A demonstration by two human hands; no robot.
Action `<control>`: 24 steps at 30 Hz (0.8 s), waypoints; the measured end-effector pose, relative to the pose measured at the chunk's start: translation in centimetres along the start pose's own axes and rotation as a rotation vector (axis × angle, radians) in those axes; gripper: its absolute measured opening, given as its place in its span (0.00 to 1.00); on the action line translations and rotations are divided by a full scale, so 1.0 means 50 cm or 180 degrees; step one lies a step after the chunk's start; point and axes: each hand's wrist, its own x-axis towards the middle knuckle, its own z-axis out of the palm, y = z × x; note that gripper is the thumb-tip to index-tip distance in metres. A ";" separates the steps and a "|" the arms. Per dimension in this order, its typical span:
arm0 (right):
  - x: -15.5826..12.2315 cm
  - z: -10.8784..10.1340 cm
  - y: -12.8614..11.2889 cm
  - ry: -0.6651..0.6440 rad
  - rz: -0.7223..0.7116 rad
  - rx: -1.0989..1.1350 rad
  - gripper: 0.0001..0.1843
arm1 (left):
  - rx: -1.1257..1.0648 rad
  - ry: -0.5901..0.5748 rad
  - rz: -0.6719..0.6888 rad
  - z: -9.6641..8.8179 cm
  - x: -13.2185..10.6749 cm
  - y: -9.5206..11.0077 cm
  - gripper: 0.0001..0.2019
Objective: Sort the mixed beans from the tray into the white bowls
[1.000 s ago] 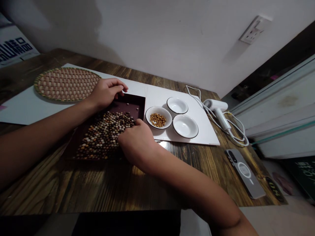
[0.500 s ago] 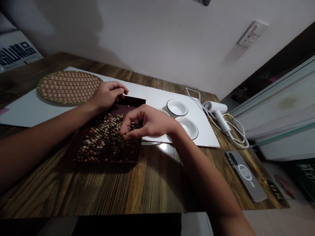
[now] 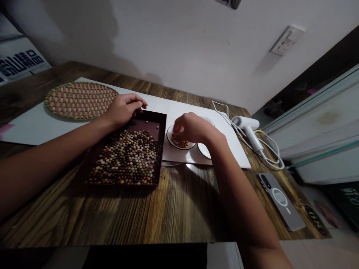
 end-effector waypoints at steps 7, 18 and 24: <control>-0.005 0.016 0.035 -0.0146 0.0680 -0.0516 0.13 | 0.0062 0.0011 0.0041 -0.002 0.001 -0.005 0.07; 0.028 0.065 -0.119 0.0468 -0.0334 -0.0819 0.14 | -0.0005 -0.0025 0.0070 -0.001 0.000 0.000 0.08; 0.036 0.079 -0.140 -0.0016 -0.0582 -0.0710 0.14 | 0.0086 -0.0010 0.0002 -0.001 -0.001 0.002 0.07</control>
